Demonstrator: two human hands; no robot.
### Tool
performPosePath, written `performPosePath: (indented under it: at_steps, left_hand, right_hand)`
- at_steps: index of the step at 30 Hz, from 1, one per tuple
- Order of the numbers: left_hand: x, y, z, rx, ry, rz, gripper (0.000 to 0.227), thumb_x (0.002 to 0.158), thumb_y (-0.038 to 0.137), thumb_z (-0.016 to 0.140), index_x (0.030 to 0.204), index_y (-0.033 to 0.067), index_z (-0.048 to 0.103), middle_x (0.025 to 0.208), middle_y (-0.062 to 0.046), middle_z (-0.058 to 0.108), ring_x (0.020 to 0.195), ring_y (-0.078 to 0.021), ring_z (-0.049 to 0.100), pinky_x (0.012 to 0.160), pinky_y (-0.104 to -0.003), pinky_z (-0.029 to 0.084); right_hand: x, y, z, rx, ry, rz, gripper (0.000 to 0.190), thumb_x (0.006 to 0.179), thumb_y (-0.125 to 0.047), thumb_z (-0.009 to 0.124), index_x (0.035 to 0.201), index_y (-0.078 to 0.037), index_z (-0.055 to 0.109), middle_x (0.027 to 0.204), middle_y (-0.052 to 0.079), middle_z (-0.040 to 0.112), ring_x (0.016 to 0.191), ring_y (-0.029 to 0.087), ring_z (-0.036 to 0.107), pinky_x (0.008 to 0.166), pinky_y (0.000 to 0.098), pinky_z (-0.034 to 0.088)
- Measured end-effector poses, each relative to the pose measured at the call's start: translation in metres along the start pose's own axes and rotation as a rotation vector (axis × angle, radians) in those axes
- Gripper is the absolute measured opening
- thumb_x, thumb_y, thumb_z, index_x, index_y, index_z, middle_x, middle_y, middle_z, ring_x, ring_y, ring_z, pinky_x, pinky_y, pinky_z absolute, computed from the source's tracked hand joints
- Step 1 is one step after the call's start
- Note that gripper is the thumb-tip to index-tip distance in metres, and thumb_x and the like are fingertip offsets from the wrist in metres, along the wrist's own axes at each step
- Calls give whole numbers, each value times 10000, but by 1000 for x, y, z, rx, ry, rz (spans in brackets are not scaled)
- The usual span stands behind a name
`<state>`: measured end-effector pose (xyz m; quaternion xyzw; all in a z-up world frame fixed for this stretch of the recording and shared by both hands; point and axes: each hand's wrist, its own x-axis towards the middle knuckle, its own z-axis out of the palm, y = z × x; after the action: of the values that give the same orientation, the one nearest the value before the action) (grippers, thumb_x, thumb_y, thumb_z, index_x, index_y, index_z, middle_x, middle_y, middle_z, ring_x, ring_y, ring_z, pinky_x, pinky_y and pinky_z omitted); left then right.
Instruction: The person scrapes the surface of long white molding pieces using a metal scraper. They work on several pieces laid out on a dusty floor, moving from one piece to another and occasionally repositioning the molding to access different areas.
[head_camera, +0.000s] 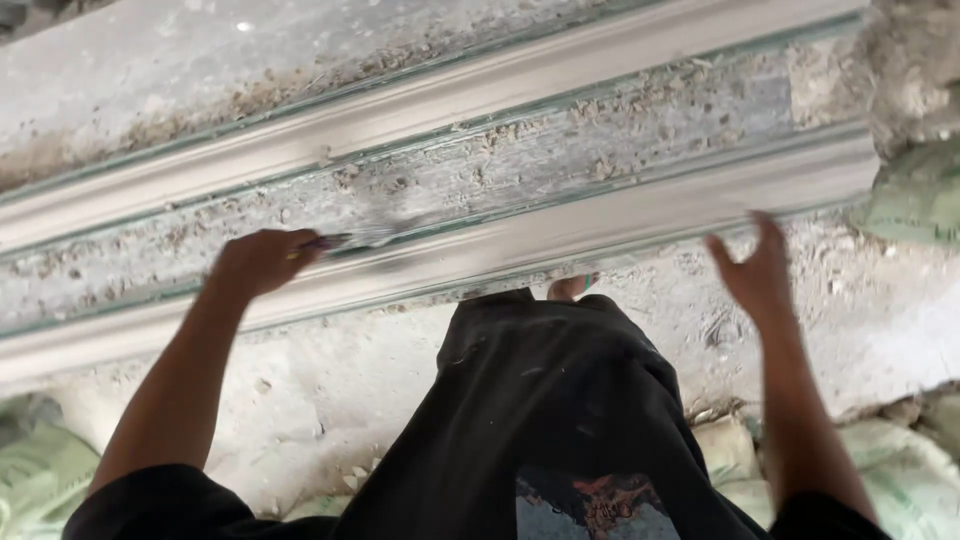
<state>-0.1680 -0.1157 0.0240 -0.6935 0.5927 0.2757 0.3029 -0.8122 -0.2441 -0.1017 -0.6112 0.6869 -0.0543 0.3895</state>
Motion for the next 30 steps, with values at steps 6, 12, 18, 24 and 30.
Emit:
performPosePath:
  at_steps: [6,12,18,24,30]
  left_hand:
    - [26,58,36,-179,93,-94,445,1023,612,394,1336,400,627,750,-40,731,643,-206,681,655,-384,569]
    - [115,298,31,-251,328,51,355,1043,510,434,1245,318,654,758,-68,666,630,-241,698,503,-457,539]
    - [81,234,30,-238,417,172,381,1044,476,454,1324,263,599,773,-76,717,633,-280,707,470,-470,538]
    - [9,59,41,218,419,394,429,1097,312,459,1513,210,455,1105,-119,718,645,-189,672,414,-306,559]
    - [27,127,28,381,403,508,561,1039,121,521,1565,192,337,1178,-161,669,543,-154,676,356,-270,525]
  right_hand:
    - [66,40,-24,-170,51,13,1399,811,-688,814,1692,57,22,1690,398,-60,1594,538,-29,1248,631,229]
    - [80,45,-13,-249,29,66,1577,719,-767,844,1651,105,-82,1642,442,-155,1548,578,-105,1232,630,248]
    - [66,31,-17,-240,16,163,1543,657,-789,783,1704,-20,-50,1716,350,-125,1626,511,-8,1207,617,341]
    - [71,50,-7,-169,81,114,1539,683,-756,810,1712,-2,-52,1715,373,-146,1628,529,-48,1221,597,342]
    - [76,47,-8,-150,82,61,1571,700,-714,856,1688,83,-70,1671,439,-167,1582,605,-71,1238,588,318]
